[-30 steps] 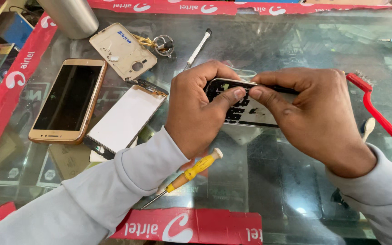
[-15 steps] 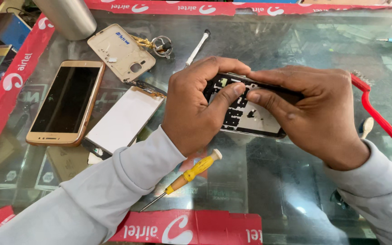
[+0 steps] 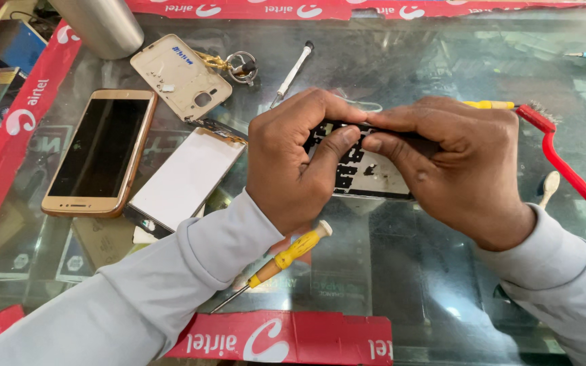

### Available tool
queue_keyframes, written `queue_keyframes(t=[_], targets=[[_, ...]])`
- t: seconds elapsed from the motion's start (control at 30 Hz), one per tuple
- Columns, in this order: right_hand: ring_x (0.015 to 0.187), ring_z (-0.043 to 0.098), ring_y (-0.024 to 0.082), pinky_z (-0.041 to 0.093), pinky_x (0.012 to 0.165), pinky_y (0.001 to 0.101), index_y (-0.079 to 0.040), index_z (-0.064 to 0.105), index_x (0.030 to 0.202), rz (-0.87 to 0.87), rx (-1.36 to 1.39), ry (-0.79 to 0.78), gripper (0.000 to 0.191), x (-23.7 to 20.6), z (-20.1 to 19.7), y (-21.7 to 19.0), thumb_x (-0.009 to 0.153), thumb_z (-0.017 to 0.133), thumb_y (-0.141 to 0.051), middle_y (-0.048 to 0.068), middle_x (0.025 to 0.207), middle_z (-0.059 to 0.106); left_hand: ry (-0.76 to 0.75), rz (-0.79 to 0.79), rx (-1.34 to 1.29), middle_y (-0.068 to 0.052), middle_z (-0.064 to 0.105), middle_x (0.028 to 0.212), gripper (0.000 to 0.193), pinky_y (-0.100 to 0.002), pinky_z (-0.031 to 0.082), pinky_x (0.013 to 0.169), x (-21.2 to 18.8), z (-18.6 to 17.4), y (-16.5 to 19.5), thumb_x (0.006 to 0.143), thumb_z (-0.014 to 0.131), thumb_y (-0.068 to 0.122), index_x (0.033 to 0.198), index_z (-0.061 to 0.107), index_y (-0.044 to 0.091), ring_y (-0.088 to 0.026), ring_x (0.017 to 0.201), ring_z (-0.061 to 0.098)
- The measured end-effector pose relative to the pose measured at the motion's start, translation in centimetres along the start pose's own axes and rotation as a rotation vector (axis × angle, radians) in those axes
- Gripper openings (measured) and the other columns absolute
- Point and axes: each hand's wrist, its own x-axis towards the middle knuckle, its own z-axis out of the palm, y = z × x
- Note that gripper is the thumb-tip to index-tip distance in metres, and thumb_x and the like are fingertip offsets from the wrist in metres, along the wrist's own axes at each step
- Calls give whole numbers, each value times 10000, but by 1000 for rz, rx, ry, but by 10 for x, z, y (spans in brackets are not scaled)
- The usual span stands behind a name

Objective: The person removes the back cover of a white smartphone, then repeatedly peels off and re-applies a large white adhesive sheet on the internal frame. They handle the phone's back cover and screen assembly, inspecting the interior and edges throughout.

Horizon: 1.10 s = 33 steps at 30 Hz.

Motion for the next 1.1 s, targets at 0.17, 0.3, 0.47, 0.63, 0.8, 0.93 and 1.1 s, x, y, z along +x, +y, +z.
queue_keyframes(t=[0.17, 0.3, 0.47, 0.63, 0.8, 0.93, 1.1], targets=[[721, 681, 119, 526, 631, 237, -26, 758, 1122, 108, -52, -14, 372, 6, -10, 7, 797, 907, -130, 117, 987, 761, 102, -149, -97, -66, 756, 994, 110, -259, 559, 813, 6, -3, -5, 1012, 689, -7, 1110, 725, 30, -102, 844, 701], [840, 697, 125, 551, 709, 232, -10, 748, 1073, 99, 59, -17, 344, 8, -12, 13, 778, 888, -118, 115, 1005, 747, 20, -147, -179, -46, 701, 974, 188, -244, 539, 826, 9, -5, -5, 950, 711, 35, 1137, 714, 52, -85, 893, 651], [902, 694, 92, 583, 808, 221, 17, 720, 1063, 171, 185, -13, 334, 0, -10, 20, 791, 859, -119, 76, 1019, 737, -98, -91, -73, -18, 696, 898, 283, -222, 531, 771, 7, -9, -5, 924, 830, 101, 1197, 756, 102, -75, 828, 659], [904, 722, 89, 606, 806, 227, 1, 740, 1086, 211, 211, -41, 287, -7, -9, 30, 861, 885, -104, 62, 1017, 760, -106, -66, -95, -23, 688, 913, 262, -235, 525, 798, 5, -7, -8, 917, 831, 82, 1167, 752, 92, -92, 834, 644], [899, 705, 74, 594, 824, 219, -10, 717, 1051, 154, 275, -5, 246, -7, -8, 28, 878, 875, -86, 63, 1000, 741, -103, -33, -76, -21, 703, 931, 241, -227, 541, 792, 4, -9, -3, 925, 833, 56, 1149, 755, 99, -92, 851, 673], [855, 706, 121, 571, 722, 232, 14, 700, 971, 18, 112, 61, 245, -4, -13, 15, 827, 882, -64, 112, 970, 726, -76, 22, -13, -24, 684, 907, 301, -233, 547, 759, 8, -9, 6, 898, 852, 46, 1165, 720, 88, -89, 829, 680], [803, 707, 154, 556, 656, 233, 39, 690, 954, -144, -5, 98, 266, -1, -16, 8, 821, 900, -56, 160, 950, 717, -24, 55, -115, -29, 661, 976, 353, -238, 567, 789, 9, -10, 12, 904, 799, 38, 1168, 567, 66, -88, 881, 702]])
